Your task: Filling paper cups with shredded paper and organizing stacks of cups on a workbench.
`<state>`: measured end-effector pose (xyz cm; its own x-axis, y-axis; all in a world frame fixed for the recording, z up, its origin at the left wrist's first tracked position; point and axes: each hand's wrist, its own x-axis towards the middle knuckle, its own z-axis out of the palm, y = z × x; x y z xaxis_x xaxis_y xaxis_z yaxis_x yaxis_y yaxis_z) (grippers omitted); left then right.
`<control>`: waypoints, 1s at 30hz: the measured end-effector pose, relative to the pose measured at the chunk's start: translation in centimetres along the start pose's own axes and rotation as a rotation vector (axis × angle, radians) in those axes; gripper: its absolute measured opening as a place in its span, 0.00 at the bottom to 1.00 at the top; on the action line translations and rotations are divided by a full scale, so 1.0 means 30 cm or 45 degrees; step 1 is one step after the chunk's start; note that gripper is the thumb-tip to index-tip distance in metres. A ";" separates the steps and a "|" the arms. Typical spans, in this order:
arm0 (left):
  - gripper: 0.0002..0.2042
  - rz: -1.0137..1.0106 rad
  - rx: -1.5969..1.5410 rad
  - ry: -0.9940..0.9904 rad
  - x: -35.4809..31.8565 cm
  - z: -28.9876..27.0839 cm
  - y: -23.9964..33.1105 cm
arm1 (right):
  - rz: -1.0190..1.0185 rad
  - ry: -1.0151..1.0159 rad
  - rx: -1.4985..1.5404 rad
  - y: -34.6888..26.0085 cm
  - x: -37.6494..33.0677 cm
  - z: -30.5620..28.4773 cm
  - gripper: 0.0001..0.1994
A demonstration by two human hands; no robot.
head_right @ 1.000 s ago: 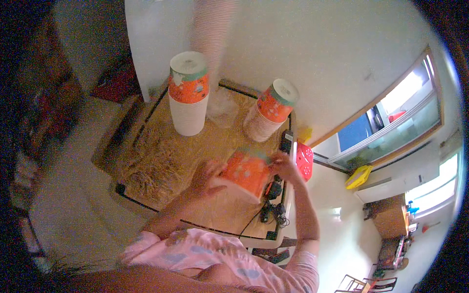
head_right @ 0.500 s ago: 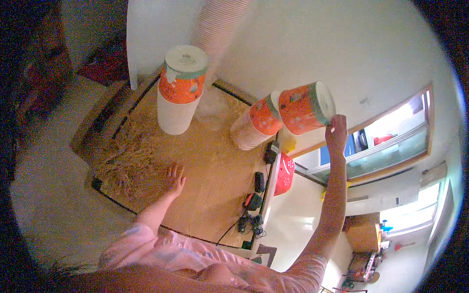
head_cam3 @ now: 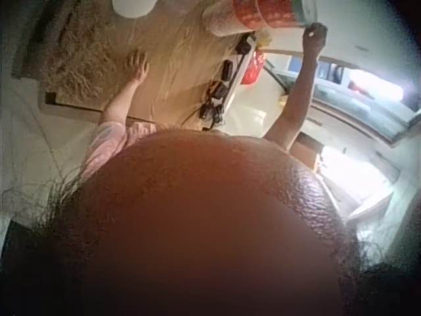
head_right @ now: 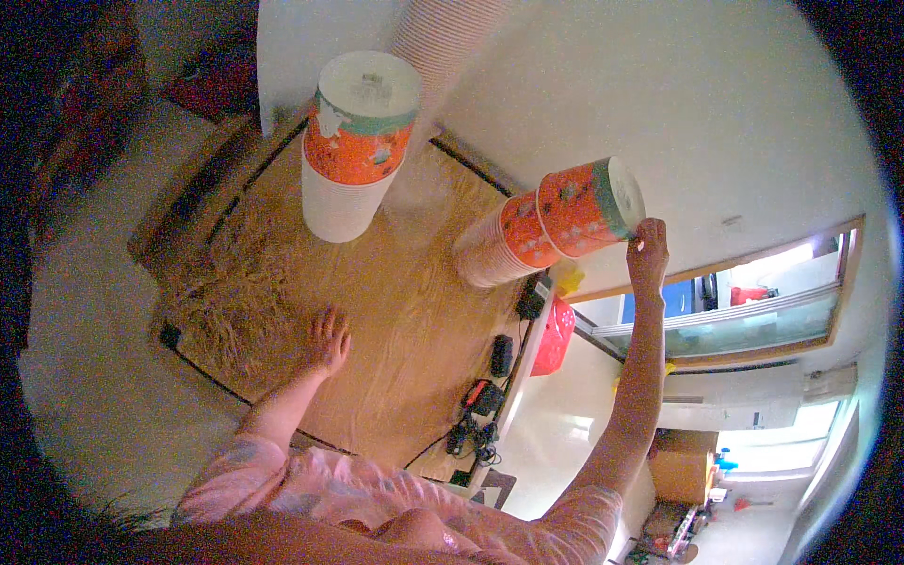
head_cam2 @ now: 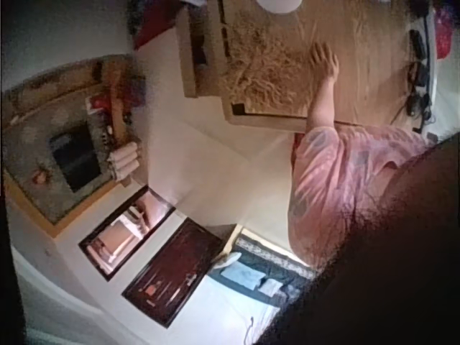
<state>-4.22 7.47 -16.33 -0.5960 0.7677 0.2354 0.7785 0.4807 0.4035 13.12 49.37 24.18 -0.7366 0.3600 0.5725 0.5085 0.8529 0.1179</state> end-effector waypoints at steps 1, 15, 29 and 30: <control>0.24 0.012 0.002 0.024 -0.001 0.009 -0.003 | -0.021 -0.001 -0.019 -0.009 0.000 0.011 0.09; 0.22 0.003 0.019 -0.024 0.012 -0.029 -0.001 | -0.002 -0.119 -0.061 -0.038 -0.054 0.144 0.10; 0.23 0.002 0.032 -0.043 0.015 -0.033 0.000 | 0.058 -0.182 -0.032 -0.045 -0.093 0.191 0.12; 0.23 0.001 0.034 -0.040 0.015 -0.032 0.001 | 0.059 -0.183 -0.032 -0.044 -0.095 0.193 0.12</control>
<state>-4.66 7.41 -15.36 -0.5892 0.7808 0.2079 0.7843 0.4907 0.3797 11.98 49.41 17.69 -0.7673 0.4509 0.4560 0.5534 0.8249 0.1153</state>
